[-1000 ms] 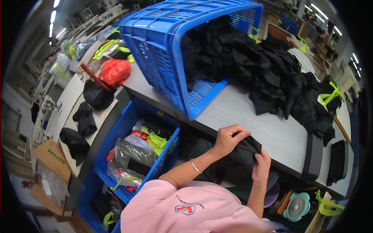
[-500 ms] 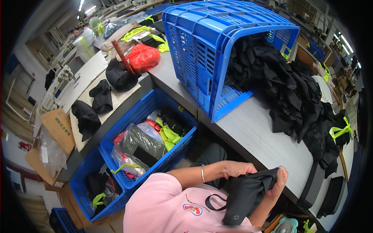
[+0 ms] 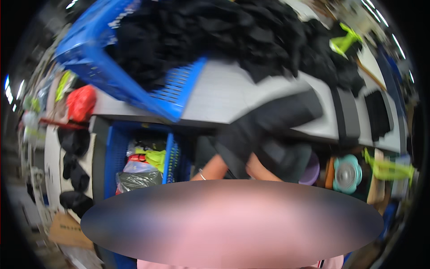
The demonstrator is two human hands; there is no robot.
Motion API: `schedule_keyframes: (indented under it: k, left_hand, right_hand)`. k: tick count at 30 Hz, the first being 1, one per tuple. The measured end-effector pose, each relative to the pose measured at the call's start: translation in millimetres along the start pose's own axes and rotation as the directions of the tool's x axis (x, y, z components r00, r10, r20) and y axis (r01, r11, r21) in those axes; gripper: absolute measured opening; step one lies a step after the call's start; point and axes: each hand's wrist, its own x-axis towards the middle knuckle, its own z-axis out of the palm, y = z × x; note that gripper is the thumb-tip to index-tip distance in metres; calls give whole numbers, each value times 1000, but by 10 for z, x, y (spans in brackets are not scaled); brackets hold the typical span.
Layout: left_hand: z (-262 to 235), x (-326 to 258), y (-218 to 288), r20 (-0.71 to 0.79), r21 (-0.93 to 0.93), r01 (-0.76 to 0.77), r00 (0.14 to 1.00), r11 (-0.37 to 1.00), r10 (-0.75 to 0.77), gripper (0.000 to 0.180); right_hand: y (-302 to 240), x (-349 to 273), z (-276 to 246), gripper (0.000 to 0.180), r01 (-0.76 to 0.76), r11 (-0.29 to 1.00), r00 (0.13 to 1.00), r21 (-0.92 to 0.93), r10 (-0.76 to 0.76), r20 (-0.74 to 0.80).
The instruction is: Inspecting and turning black fabric bags inside out at a workstation.
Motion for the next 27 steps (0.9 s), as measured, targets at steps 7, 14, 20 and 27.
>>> schedule_keyframes:
  k: [7,14,20,27]
  left_hand:
    - [-211,40,88,-154,138,-150,973,979,171,58]
    - [-286,500,95,-68,-114,-372,928,921,367,71]
    - [-452,433,67,-350,438,-168,873,883,339,61]
    - [-360,580,-270,-174,619,-218,899,754,403,46]
  right_hand:
    - [-253,-155,174,17,-41,906,965,-422,145,217]
    - [-176,-341,74,26,203,577,943,-791,102,316]
    - [-1076,-141,-470,9,41,954,875,-296,-177,-450]
    - [-1525,17,-573,17,54,986,996,-161,-65,-61]
